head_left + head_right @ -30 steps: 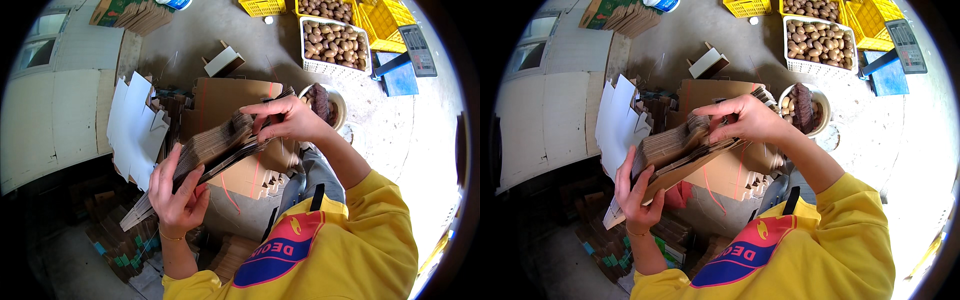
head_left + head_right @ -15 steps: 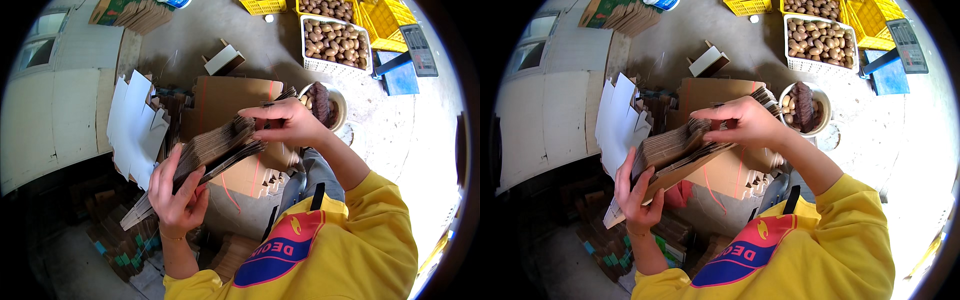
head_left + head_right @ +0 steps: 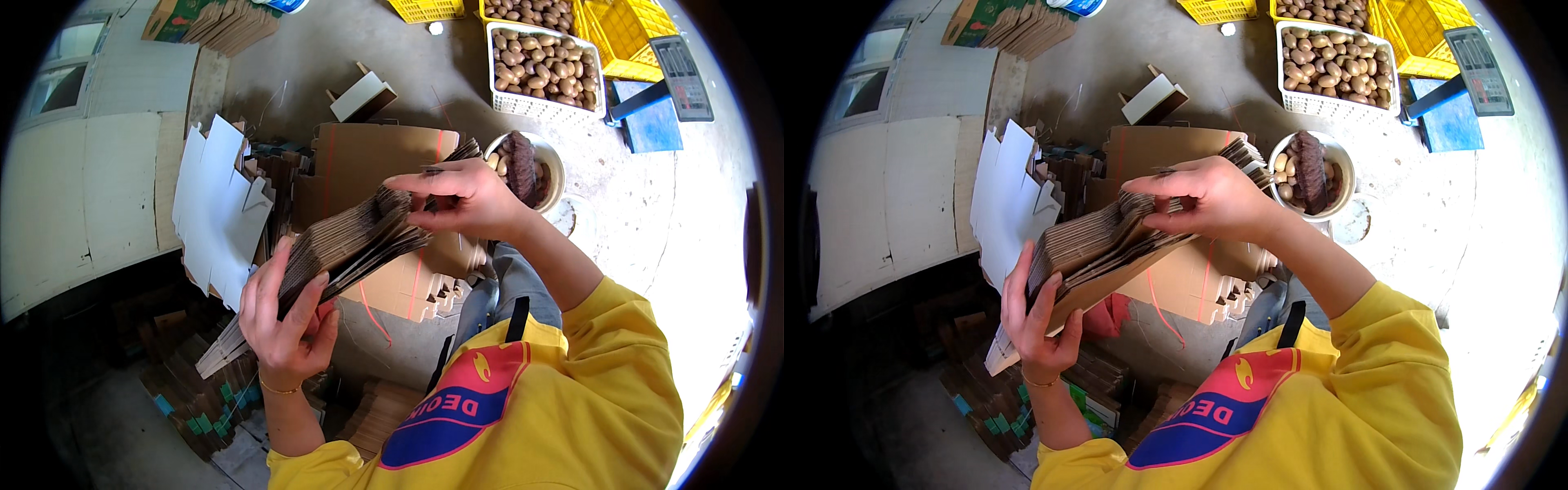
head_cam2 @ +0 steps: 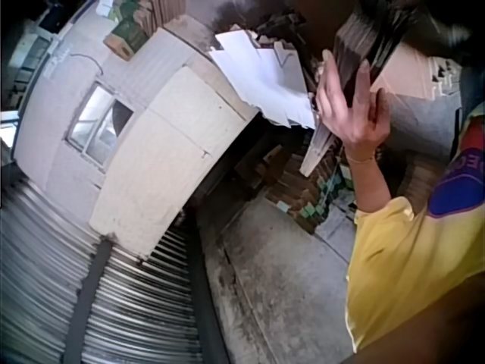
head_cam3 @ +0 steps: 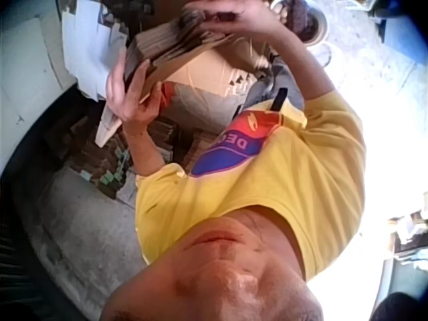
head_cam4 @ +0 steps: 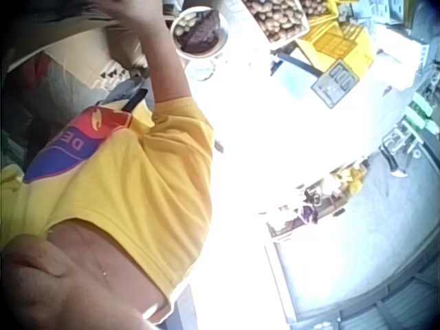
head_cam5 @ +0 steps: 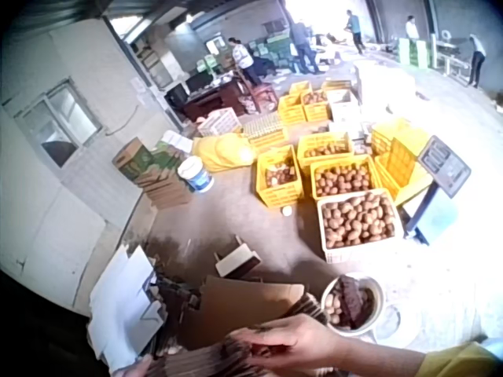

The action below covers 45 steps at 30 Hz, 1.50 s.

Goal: The person walks through a warehouse, picks up a stack of flat cardboard sheets, and begins folding them into box shapes. They manipulate the cardboard by hand, folding flaps and aligning edges to form boxes.

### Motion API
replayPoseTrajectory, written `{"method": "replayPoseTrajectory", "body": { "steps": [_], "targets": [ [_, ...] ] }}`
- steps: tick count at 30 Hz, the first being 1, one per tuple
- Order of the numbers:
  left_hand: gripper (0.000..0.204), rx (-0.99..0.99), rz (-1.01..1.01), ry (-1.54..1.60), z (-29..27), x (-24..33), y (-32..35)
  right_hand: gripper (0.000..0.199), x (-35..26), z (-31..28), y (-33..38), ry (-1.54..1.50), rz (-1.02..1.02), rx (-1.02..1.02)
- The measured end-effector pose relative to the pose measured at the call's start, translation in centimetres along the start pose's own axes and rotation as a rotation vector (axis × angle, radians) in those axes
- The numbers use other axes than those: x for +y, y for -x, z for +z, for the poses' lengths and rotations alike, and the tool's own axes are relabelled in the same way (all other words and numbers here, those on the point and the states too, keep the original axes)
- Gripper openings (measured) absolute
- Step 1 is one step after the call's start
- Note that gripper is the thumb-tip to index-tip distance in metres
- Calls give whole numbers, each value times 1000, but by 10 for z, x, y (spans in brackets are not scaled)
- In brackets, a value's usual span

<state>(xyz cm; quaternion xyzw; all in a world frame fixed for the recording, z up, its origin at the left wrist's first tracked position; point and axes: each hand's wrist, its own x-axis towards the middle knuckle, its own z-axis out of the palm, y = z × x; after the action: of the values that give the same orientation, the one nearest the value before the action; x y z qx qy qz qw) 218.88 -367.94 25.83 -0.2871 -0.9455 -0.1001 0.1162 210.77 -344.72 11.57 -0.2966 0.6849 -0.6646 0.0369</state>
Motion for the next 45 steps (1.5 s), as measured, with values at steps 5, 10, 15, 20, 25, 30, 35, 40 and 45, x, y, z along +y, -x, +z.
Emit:
{"method": "replayPoseTrajectory", "body": {
  "steps": [5, 10, 15, 20, 25, 30, 35, 40, 45],
  "targets": [
    [38, 0, 2, -4, 1, 0, 1, 45, 4, 5, -4, 67, -89, 98],
    [51, -33, 46, -59, 1, -5, 4, 45, -9, 15, -2, 61, 120, 187],
    [55, -74, 61, -64, -2, -7, 1, 43, -1, 12, -2, -202, 165, 125],
    [50, -57, 50, -51, -1, -10, -1, 41, 4, -5, -3, -413, 218, -71],
    [50, -58, 57, -41, 0, -11, -2, 41, 10, -2, -4, -414, 194, -45],
    [51, -58, 74, -40, 0, -10, -1, 38, 5, -1, -3, -410, 239, -26],
    [38, -1, 12, -34, 1, -5, -2, 39, 5, 8, 1, -50, 22, 127],
    [40, 5, 38, -62, 3, -6, 0, 41, -2, 14, -1, 214, -119, 225],
    [41, 22, 50, -103, 5, -7, 3, 35, -7, 13, -2, 326, -88, 227]
  ]
}}
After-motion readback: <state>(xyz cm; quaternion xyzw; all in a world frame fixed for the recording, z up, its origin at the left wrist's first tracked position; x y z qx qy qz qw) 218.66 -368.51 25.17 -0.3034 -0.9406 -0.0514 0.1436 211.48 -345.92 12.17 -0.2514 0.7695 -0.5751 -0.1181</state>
